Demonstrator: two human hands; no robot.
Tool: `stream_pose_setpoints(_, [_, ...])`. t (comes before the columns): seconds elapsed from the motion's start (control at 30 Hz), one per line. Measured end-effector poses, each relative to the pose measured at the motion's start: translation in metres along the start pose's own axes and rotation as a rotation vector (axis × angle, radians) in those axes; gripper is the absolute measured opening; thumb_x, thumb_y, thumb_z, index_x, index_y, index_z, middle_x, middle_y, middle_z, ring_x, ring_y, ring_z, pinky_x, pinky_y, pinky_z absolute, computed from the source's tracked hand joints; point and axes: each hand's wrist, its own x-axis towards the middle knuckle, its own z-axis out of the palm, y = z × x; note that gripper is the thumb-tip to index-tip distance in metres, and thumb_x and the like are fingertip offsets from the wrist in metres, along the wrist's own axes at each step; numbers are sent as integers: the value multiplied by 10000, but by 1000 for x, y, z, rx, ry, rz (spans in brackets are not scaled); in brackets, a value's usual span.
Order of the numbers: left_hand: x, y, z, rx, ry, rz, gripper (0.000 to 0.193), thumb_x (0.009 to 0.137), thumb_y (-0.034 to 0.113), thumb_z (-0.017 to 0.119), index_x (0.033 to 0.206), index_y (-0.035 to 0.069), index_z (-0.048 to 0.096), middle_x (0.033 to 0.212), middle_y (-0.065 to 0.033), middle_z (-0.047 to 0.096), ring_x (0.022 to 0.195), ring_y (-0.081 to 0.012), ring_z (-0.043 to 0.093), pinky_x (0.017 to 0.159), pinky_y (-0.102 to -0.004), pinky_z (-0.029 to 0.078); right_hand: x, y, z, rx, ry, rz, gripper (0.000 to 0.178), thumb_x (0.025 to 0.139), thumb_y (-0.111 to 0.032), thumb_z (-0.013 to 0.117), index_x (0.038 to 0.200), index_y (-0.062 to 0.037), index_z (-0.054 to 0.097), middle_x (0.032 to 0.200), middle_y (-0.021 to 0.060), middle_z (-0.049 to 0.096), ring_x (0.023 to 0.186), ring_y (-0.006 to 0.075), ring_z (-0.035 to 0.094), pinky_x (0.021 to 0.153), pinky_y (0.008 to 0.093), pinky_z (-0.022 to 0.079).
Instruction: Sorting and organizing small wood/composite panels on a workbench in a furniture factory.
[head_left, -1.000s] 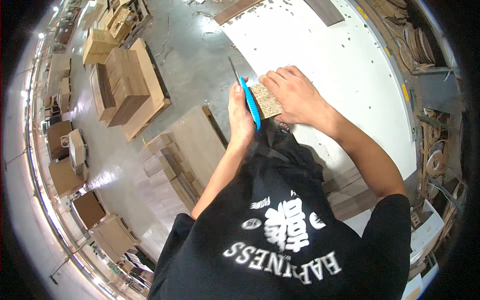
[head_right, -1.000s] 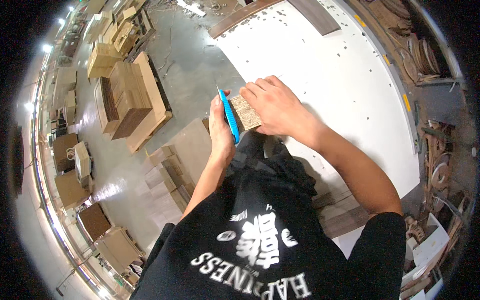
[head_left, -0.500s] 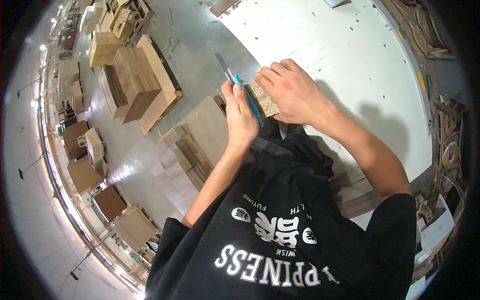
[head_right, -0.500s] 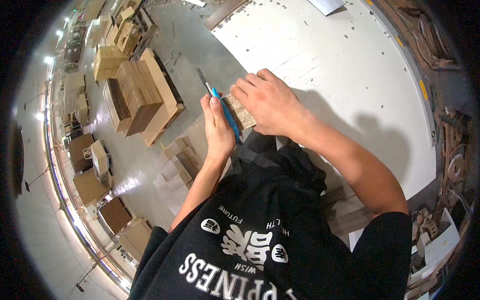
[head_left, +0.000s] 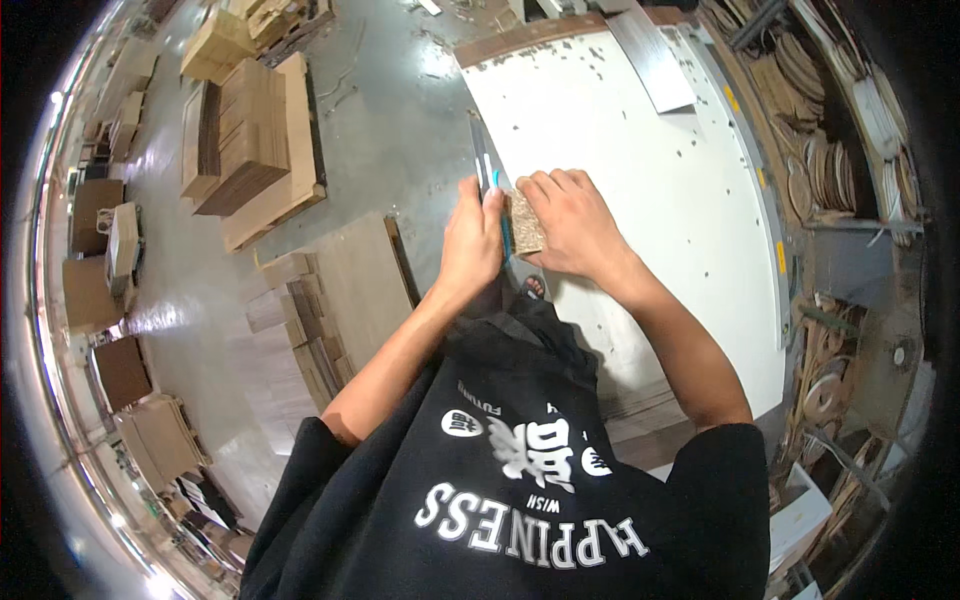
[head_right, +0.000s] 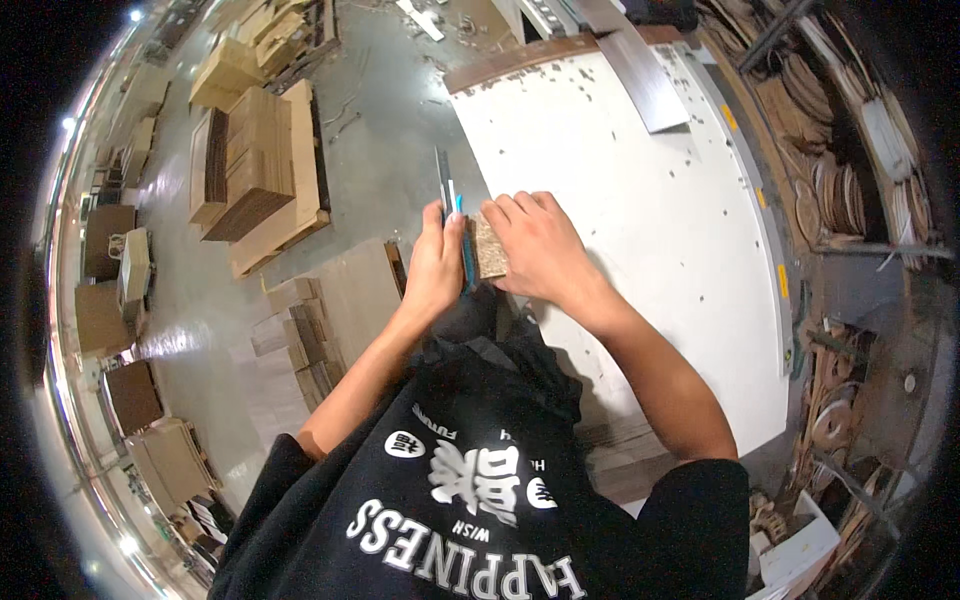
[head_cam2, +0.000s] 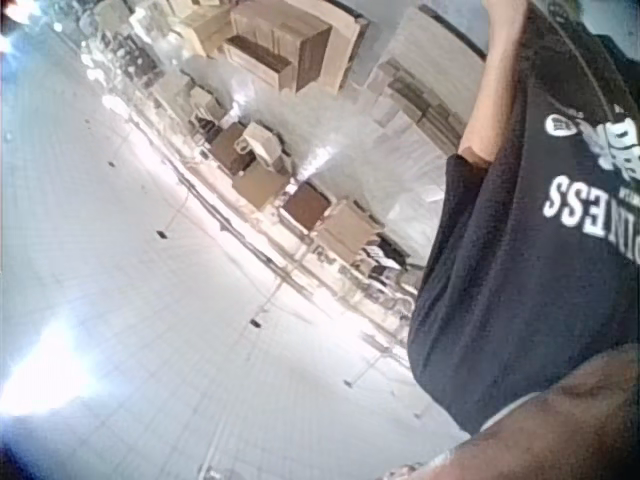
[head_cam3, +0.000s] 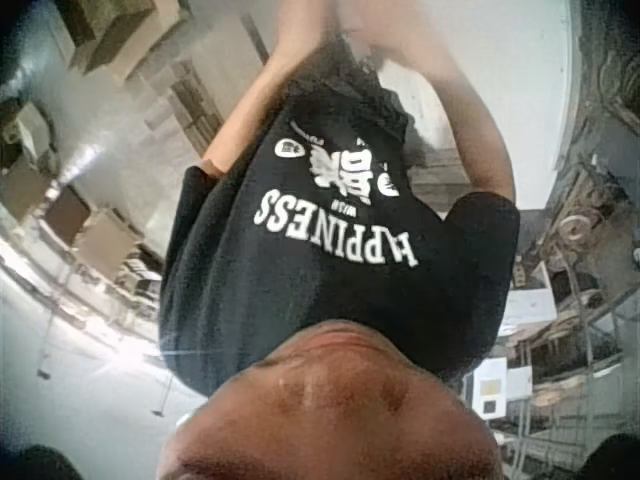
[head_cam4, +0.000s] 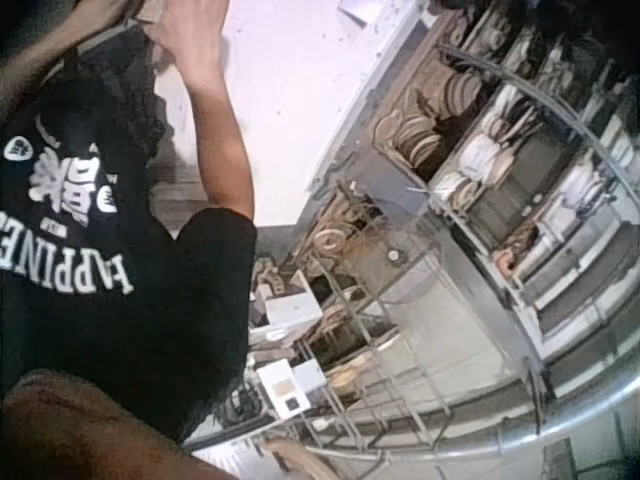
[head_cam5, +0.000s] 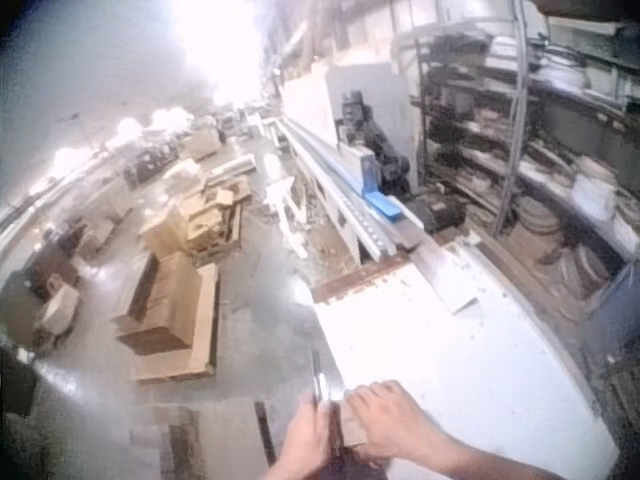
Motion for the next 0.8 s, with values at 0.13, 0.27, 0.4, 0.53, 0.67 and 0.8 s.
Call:
stream_pose_setpoints(0.13, [-31,-13,-29,-228,-70,-109,468,1205,334,474,1518,-2,563,1178,-235,702,1048,-274,662,945,-393,526,-2,1,2,-8,-5,-7,787,676,-329,954,1331,-24,642,1212,122,680,1174,311,656,1080,464,481])
stream_pose_setpoints(0.27, [-80,-23,-33,-1,-55,70,467,1183,268,505,1591,39,514,1221,-257,702,1043,-413,729,941,-486,561,-1,2,-3,-25,-7,-19,799,673,-331,955,1338,-21,641,1204,124,681,1169,314,659,1076,465,483])
stream_pose_setpoints(0.4, [-114,-1,-32,325,-235,124,593,1134,236,606,1682,98,427,1132,-207,648,893,-474,711,780,-544,595,1,4,0,-33,2,-18,799,671,-331,948,1339,-20,640,1204,127,683,1174,318,661,1080,466,483])
stream_pose_setpoints(0.53, [-118,-13,-26,440,-207,172,609,1123,246,624,1695,168,430,1053,-172,611,761,-411,714,622,-536,585,1,3,1,-57,-17,-22,793,675,-321,936,1341,-18,633,1196,132,683,1169,323,662,1077,466,485])
stream_pose_setpoints(0.67, [-117,-5,-30,482,-239,108,599,1127,246,613,1701,202,448,1052,-159,648,812,-411,714,687,-542,586,0,2,1,-59,-12,-19,802,669,-319,936,1345,-19,625,1200,134,682,1167,324,662,1078,466,486])
stream_pose_setpoints(0.8, [-115,-4,-32,557,-203,59,542,1143,292,581,1670,220,475,1062,-163,669,837,-417,725,686,-536,589,0,2,-1,-16,-17,-11,841,654,-304,960,1368,-19,619,1211,134,684,1180,322,661,1086,463,484])
